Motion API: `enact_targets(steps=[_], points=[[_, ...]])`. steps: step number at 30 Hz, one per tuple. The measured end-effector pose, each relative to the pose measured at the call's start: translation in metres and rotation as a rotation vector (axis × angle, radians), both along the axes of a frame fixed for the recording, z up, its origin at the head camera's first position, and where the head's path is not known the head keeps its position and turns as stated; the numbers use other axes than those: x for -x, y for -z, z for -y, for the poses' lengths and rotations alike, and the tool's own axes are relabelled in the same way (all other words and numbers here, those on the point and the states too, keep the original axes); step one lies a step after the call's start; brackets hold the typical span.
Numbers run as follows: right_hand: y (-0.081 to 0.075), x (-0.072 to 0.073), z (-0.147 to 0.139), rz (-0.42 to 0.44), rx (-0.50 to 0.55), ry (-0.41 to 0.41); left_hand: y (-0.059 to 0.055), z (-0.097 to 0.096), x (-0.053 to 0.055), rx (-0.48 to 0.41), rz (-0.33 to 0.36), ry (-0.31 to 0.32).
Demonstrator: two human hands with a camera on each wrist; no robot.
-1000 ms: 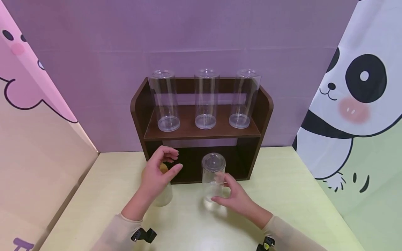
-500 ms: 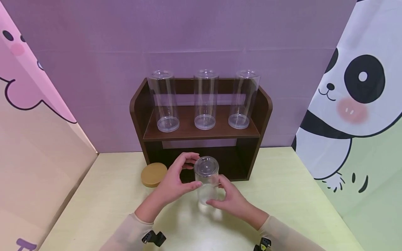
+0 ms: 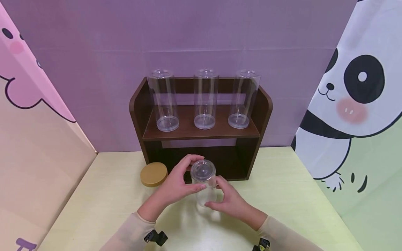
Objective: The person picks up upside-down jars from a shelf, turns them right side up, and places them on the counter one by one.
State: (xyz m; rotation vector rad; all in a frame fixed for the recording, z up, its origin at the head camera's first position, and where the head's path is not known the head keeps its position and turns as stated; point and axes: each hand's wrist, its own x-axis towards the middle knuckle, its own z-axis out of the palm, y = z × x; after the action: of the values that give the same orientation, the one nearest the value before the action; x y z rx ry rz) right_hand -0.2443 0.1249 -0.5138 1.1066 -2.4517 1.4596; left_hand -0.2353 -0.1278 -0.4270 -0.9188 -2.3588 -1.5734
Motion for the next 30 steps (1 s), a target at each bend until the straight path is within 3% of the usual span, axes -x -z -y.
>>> enact_targets(steps=[5, 12, 20, 26, 30], points=[[-0.001, 0.001, -0.005, 0.004, -0.02, -0.011, 0.0, 0.003, 0.001, 0.004, -0.022, 0.002], [-0.008, 0.009, -0.02, -0.009, -0.047, -0.015, -0.003, 0.015, 0.001, 0.023, 0.03, 0.017], [-0.032, 0.018, -0.044, 0.047, -0.065, -0.058, -0.005, 0.028, -0.002, 0.063, 0.04, 0.031], [-0.05, 0.024, -0.064, 0.058, -0.035, -0.075, -0.005, 0.033, -0.005, 0.061, 0.128, 0.032], [-0.061, 0.025, -0.074, 0.13, 0.0, -0.051, -0.004, 0.032, -0.006, 0.082, 0.199, 0.031]])
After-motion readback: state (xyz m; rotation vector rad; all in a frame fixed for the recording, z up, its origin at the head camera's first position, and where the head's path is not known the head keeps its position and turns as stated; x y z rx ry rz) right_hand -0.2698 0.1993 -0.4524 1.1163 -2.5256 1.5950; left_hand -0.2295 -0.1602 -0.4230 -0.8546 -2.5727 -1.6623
